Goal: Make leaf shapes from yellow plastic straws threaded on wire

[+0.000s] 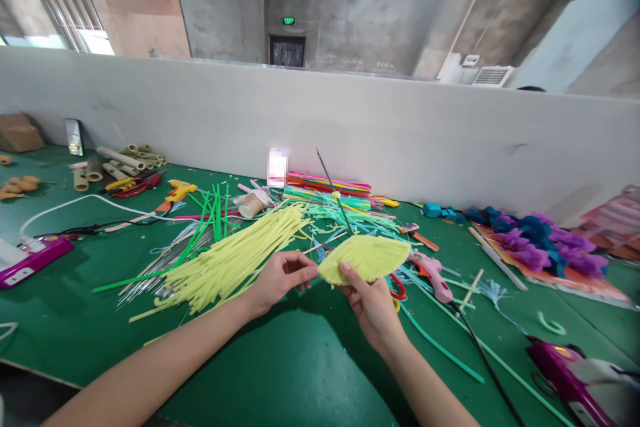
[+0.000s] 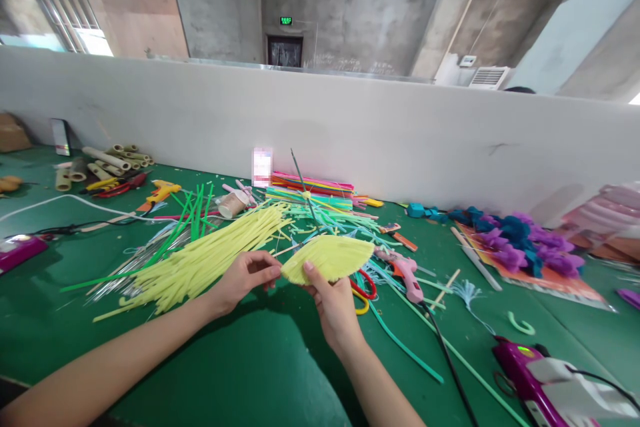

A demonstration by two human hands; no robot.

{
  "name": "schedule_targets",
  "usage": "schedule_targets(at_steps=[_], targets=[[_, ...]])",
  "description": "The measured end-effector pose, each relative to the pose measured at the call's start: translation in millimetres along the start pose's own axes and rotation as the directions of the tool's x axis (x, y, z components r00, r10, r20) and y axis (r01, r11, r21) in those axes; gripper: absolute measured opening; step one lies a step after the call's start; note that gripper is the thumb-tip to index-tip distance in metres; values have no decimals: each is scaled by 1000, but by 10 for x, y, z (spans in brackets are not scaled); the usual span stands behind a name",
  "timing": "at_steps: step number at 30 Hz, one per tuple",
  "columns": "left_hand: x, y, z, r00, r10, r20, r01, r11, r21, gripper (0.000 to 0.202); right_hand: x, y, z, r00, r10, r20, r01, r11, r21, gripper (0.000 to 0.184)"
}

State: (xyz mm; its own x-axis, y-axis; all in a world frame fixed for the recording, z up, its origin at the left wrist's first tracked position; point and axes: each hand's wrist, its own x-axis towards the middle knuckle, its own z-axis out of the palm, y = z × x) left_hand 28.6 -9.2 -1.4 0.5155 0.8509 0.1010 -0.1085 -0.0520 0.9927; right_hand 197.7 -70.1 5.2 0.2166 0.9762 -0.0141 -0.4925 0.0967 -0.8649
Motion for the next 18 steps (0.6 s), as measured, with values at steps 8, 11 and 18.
schedule_targets(at_steps=[8, 11, 18], targets=[[9, -31, -8, 1000, 12, -26, -12, 1000, 18, 28, 3, 44, -17, 1000, -20, -5, 20, 999, -33, 43], [4, -31, 1, 999, 18, -42, -17, 999, 32, 28, 2, 44, -19, 1000, -24, 8, 24, 999, -23, 42], [21, -32, -37, 1000, -13, 22, 13, 1000, -19, 27, -2, 1, 4, 1000, -14, 25, 13, 1000, 15, 41]])
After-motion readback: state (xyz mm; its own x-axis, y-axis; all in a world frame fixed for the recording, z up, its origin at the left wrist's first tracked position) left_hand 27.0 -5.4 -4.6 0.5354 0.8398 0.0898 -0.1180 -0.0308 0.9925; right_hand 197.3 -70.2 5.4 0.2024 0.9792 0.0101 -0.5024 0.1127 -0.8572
